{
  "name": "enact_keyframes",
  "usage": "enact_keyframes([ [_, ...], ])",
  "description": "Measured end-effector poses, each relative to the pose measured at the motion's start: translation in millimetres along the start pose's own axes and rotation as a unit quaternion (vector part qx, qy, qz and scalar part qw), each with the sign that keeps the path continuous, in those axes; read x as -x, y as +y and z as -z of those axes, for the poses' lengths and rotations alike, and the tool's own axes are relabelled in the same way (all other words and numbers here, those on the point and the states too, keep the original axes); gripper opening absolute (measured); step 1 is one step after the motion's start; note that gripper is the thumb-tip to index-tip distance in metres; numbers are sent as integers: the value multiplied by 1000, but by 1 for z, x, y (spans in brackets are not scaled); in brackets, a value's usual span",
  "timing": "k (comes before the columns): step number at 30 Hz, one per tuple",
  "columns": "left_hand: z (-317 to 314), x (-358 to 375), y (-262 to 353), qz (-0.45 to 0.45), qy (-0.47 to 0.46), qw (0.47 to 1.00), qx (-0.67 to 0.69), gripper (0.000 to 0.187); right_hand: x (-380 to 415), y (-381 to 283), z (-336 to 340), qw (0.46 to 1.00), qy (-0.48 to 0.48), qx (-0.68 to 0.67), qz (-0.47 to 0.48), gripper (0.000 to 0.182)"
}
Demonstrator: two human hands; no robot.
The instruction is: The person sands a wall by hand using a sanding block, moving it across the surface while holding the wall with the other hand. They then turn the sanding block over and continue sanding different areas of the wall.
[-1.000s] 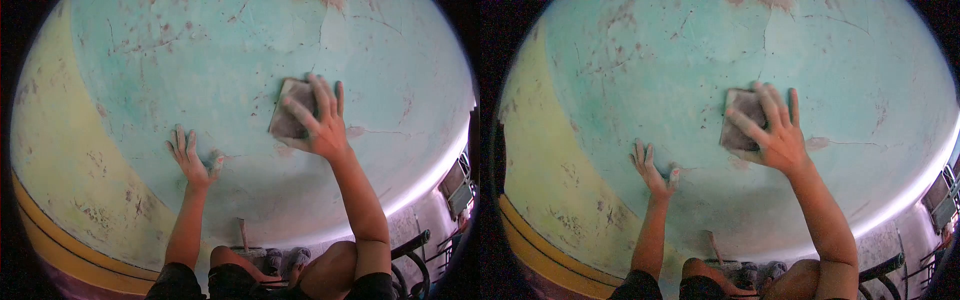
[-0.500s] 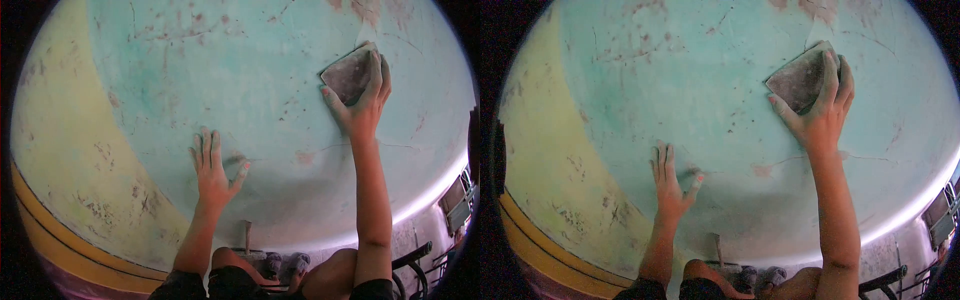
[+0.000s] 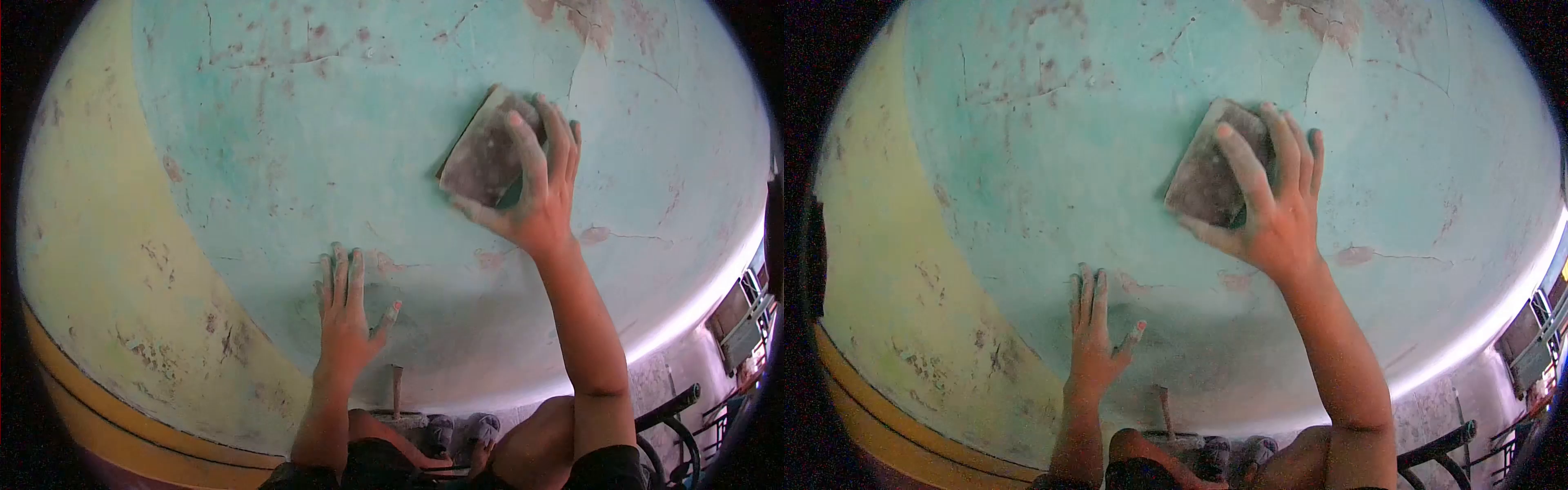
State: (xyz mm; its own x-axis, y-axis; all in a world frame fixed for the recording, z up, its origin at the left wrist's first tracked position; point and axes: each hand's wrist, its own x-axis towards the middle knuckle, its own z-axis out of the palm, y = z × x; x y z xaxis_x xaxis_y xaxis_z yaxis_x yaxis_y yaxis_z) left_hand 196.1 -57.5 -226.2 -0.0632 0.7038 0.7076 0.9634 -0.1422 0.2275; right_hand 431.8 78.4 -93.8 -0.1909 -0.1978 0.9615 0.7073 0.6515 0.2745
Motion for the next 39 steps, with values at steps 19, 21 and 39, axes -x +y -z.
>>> enact_keyframes([
  [19, 50, -23, 107, 53, 135, 775, 615, 86, 14, -27, 40, 968, -16, -252, -7, 127],
  [21, 45, -22, 112, 38, 150, 803, 575, 86, 17, -28, 39, 968, 2, -251, -13, 123],
  [39, 12, -32, 74, -238, 415, 868, 137, 74, 12, 6, 105, 665, -218, -608, -376, 59],
])
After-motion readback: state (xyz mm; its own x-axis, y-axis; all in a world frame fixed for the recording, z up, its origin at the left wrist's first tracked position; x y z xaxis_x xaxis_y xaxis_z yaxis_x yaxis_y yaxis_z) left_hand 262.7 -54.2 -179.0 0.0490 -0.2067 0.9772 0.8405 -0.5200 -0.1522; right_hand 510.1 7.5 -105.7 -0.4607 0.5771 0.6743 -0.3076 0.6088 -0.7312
